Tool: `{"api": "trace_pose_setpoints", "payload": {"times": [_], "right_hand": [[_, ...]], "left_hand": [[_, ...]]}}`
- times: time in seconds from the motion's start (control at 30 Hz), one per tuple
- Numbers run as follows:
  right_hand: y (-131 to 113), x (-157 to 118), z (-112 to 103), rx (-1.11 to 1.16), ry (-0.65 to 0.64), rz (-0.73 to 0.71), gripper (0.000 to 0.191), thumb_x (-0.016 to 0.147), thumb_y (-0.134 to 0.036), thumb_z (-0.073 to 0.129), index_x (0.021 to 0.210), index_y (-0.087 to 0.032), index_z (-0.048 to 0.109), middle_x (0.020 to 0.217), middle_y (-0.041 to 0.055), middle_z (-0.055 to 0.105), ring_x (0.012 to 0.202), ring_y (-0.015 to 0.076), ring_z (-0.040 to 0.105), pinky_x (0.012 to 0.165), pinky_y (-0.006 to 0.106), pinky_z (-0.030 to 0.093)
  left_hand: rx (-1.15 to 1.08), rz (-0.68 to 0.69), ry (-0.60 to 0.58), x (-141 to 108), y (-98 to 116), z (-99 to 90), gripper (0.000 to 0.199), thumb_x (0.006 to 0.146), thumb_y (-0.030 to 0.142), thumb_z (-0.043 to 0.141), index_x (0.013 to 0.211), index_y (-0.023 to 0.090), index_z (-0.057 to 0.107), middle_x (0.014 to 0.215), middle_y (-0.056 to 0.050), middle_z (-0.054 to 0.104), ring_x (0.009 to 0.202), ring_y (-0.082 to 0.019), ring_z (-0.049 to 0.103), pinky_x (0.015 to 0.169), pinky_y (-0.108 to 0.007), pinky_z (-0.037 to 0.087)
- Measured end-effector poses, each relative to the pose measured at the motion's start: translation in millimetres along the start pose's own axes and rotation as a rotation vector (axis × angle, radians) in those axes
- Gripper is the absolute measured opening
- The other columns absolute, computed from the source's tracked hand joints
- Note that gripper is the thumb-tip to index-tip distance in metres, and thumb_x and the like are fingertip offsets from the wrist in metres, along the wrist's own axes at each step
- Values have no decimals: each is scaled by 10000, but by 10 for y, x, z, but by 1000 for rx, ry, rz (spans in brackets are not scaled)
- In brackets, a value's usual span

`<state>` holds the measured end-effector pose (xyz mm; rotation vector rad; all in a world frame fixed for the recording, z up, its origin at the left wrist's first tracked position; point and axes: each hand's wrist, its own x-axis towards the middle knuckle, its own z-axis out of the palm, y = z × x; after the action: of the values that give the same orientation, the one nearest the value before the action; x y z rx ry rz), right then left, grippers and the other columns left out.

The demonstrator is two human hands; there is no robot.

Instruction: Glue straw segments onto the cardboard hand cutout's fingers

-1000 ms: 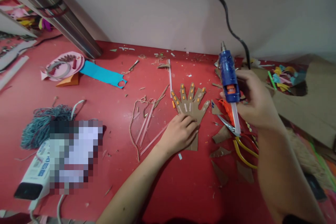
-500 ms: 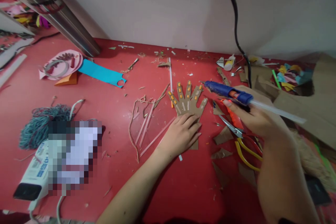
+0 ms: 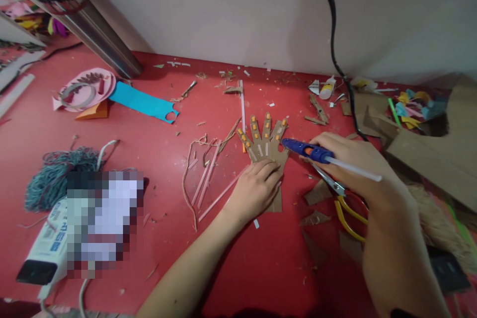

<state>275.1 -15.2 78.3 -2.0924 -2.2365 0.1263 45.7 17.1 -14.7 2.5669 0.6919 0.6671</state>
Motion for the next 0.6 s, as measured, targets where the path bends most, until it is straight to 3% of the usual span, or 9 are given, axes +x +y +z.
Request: {"api": "trace_pose_setpoints", "payload": {"times": [0.4,0.6], "right_hand": [[52,7,107,-3,-36,-42,274,978,-467,465,884,-253,608,905,47,713,603,191,582,557,312,264],[35,19,108,1,-43,-34,287,986,-469,446,867,-260,602,880,38,714,586,187,579,561,310,270]], "left_hand": [[-62,7,97,7,-38,30,231,1039,211,480,1097,120,684,1142,-115,735,1129,-238,674,987,-404,583],[-62,0,81,16,-58,30,202,1033,201,491,1046,142,684,1112,-109,732,1104,-230,683,964,-397,594]]}}
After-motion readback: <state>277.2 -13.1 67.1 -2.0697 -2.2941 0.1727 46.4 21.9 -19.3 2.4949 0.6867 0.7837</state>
